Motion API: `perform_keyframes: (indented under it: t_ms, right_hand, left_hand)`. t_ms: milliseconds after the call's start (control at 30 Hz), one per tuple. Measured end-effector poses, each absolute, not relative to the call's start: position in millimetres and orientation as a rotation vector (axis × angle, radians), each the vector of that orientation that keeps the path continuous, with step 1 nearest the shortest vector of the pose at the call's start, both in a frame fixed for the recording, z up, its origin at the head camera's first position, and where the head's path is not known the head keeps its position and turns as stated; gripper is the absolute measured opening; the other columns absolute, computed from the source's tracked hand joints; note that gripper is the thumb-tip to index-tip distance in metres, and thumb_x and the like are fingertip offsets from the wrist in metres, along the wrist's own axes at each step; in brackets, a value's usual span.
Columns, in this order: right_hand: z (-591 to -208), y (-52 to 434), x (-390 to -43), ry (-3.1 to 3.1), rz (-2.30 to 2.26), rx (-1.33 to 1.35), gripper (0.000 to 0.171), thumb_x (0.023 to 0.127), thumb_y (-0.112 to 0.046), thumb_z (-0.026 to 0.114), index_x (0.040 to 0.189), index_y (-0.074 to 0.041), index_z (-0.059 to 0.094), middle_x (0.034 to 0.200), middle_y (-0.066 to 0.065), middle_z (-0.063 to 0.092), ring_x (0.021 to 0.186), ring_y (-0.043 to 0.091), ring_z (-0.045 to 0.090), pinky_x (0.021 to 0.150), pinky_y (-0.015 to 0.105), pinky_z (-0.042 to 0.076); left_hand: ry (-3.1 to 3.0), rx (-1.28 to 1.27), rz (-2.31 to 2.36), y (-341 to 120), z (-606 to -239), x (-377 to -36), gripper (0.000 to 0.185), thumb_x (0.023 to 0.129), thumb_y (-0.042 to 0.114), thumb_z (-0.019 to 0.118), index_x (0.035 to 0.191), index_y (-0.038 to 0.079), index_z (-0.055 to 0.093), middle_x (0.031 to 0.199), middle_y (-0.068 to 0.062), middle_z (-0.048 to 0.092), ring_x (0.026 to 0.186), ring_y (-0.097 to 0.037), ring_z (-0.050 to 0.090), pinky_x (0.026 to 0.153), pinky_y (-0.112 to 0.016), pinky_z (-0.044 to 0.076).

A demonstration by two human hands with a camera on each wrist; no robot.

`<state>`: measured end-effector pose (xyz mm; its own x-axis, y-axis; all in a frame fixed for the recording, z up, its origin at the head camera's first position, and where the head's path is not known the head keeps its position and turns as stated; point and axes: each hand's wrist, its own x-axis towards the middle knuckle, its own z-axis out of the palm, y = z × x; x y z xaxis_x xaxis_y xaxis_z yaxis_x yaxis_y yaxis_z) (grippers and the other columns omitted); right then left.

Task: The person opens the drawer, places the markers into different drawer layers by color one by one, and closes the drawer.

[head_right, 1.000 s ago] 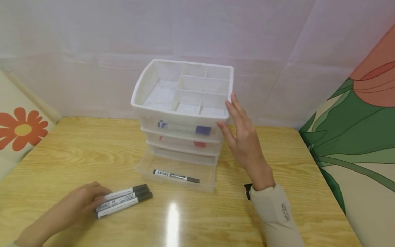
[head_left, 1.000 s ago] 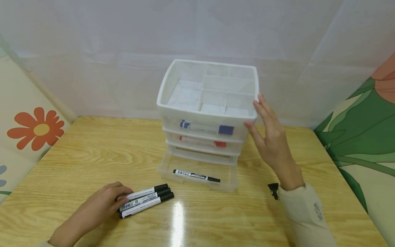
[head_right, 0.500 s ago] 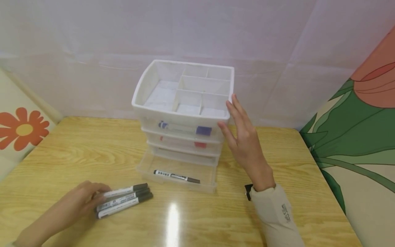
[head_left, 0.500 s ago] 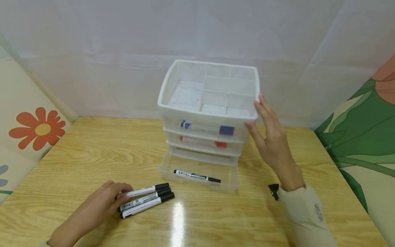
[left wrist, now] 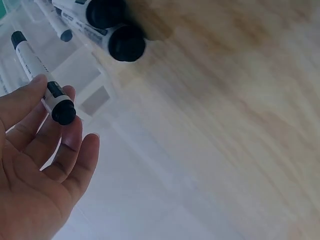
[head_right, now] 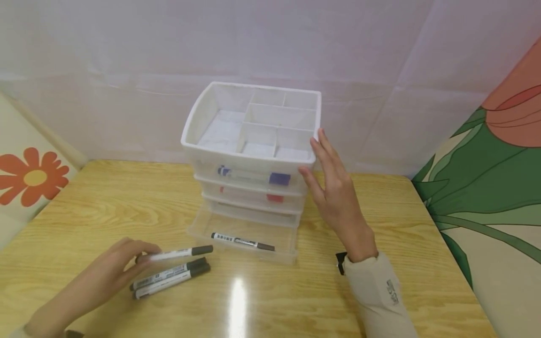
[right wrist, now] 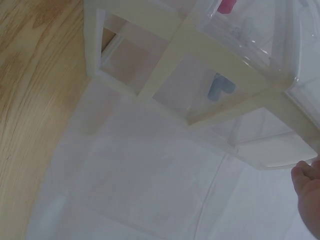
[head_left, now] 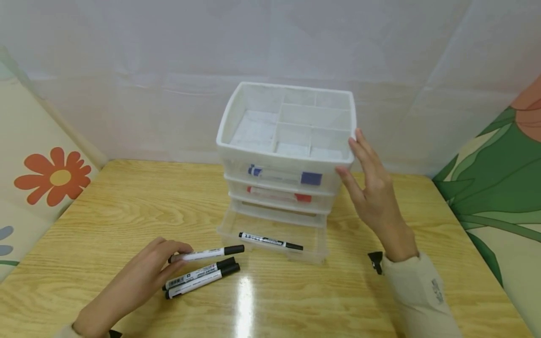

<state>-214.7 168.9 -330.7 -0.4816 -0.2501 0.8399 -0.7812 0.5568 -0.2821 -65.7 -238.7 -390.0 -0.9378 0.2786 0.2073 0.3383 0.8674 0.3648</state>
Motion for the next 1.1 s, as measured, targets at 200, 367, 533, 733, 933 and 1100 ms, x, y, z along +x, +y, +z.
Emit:
perform_keyframes:
  t_ms: [200, 367, 533, 733, 933, 1100]
  right_hand:
    - [-331, 170, -214, -2.006, 0.864, 0.823, 0.063, 0.102, -0.043, 0.049, 0.140, 0.007, 0.047, 0.154, 0.021, 0.039, 0.142, 0.037, 0.041, 0.119, 0.038, 0.035]
    - [-332, 170, -214, -1.998, 0.866, 0.831, 0.063, 0.102, -0.043, 0.049, 0.140, 0.007, 0.048, 0.153, 0.022, 0.040, 0.141, 0.038, 0.041, 0.118, 0.036, 0.035]
    - [-332, 170, -214, -2.000, 0.860, 0.827, 0.063, 0.102, -0.043, 0.049, 0.140, 0.008, 0.047, 0.153, 0.023, 0.039, 0.141, 0.038, 0.041, 0.118, 0.035, 0.035]
    - [-332, 170, -215, -1.992, 0.861, 0.825, 0.063, 0.101, -0.042, 0.050, 0.139, 0.008, 0.048, 0.153, 0.023, 0.040, 0.141, 0.038, 0.042, 0.118, 0.037, 0.035]
    - [-332, 169, -214, -1.989, 0.861, 0.829, 0.063, 0.101, -0.042, 0.050, 0.139, 0.008, 0.048, 0.153, 0.022, 0.041, 0.141, 0.037, 0.042, 0.118, 0.036, 0.035]
    - [-331, 169, -215, -1.989, 0.866, 0.838, 0.063, 0.101, -0.042, 0.050, 0.139, 0.008, 0.048, 0.153, 0.022, 0.040, 0.142, 0.037, 0.041, 0.118, 0.037, 0.035]
  left_hand:
    - [-2.788, -0.606, -0.604, -228, -384, -72, 0.028, 0.083, 0.008, 0.078, 0.105, 0.022, 0.069, 0.096, 0.016, 0.067, 0.081, 0.001, 0.048, 0.061, -0.018, 0.046]
    - [-2.687, -0.693, -0.615, -219, -381, -79, 0.032, 0.079, 0.007, 0.081, 0.104, 0.022, 0.069, 0.095, 0.015, 0.068, 0.079, 0.001, 0.045, 0.059, -0.016, 0.042]
    - [-2.677, -0.731, -0.639, -208, -373, -88, 0.029, 0.081, 0.007, 0.080, 0.104, 0.020, 0.070, 0.096, 0.012, 0.071, 0.081, -0.001, 0.047, 0.060, -0.017, 0.043]
    - [-2.704, -0.748, -0.633, -197, -367, -97, 0.026, 0.081, 0.006, 0.080, 0.104, 0.016, 0.072, 0.096, 0.008, 0.073, 0.082, -0.004, 0.053, 0.063, -0.019, 0.048]
    - [-2.734, -0.740, -0.620, -187, -363, -105, 0.025, 0.082, 0.007, 0.080, 0.104, 0.015, 0.073, 0.097, 0.006, 0.073, 0.083, -0.005, 0.054, 0.065, -0.020, 0.049]
    - [-2.725, -0.776, -0.605, -182, -362, -113, 0.026, 0.082, 0.007, 0.080, 0.105, 0.014, 0.073, 0.099, 0.004, 0.074, 0.084, -0.006, 0.056, 0.068, -0.022, 0.051]
